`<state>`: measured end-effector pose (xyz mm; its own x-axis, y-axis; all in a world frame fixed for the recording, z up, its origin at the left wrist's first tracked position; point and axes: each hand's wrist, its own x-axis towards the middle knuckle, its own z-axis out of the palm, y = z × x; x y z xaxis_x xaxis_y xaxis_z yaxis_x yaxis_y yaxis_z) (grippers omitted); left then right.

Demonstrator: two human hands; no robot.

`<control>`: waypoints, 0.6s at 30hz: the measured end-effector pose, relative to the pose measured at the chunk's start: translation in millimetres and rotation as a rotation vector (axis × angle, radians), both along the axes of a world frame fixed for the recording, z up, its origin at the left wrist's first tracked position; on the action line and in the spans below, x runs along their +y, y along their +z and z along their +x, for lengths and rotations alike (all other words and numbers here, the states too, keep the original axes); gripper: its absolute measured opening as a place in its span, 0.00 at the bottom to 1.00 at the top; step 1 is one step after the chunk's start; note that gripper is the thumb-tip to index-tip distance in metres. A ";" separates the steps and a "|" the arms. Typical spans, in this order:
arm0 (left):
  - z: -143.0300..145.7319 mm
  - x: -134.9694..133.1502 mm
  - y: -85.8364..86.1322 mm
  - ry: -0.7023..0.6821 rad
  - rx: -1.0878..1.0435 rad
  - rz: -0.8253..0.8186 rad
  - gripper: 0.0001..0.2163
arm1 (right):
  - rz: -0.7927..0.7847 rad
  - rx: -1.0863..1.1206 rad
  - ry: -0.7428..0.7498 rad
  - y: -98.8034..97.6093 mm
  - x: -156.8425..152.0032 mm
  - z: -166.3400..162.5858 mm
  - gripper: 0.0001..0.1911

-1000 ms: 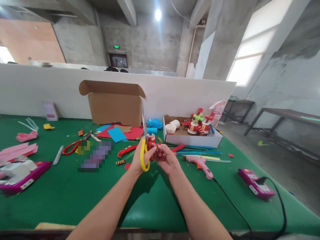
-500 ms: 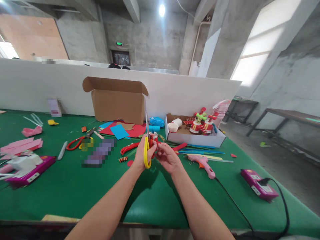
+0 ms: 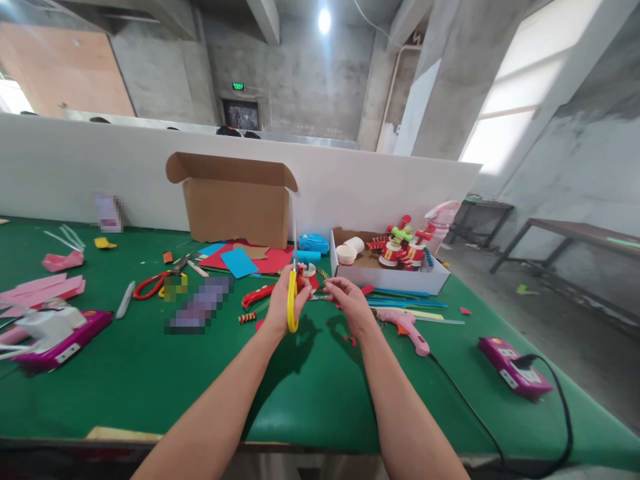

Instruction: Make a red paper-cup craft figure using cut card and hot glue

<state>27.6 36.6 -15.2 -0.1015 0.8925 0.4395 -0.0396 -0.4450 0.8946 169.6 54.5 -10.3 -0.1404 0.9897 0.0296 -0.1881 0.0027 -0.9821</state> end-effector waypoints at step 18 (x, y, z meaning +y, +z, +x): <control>-7.6 5.4 6.8 0.091 -0.109 -0.053 0.17 | 0.143 -0.220 -0.188 23.7 39.9 -15.7 0.11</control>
<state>20.0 42.0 -8.4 -0.2277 0.8989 0.3743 -0.0997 -0.4039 0.9093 153.9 94.4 13.4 0.0258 0.9868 0.1596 0.0451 0.1584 -0.9863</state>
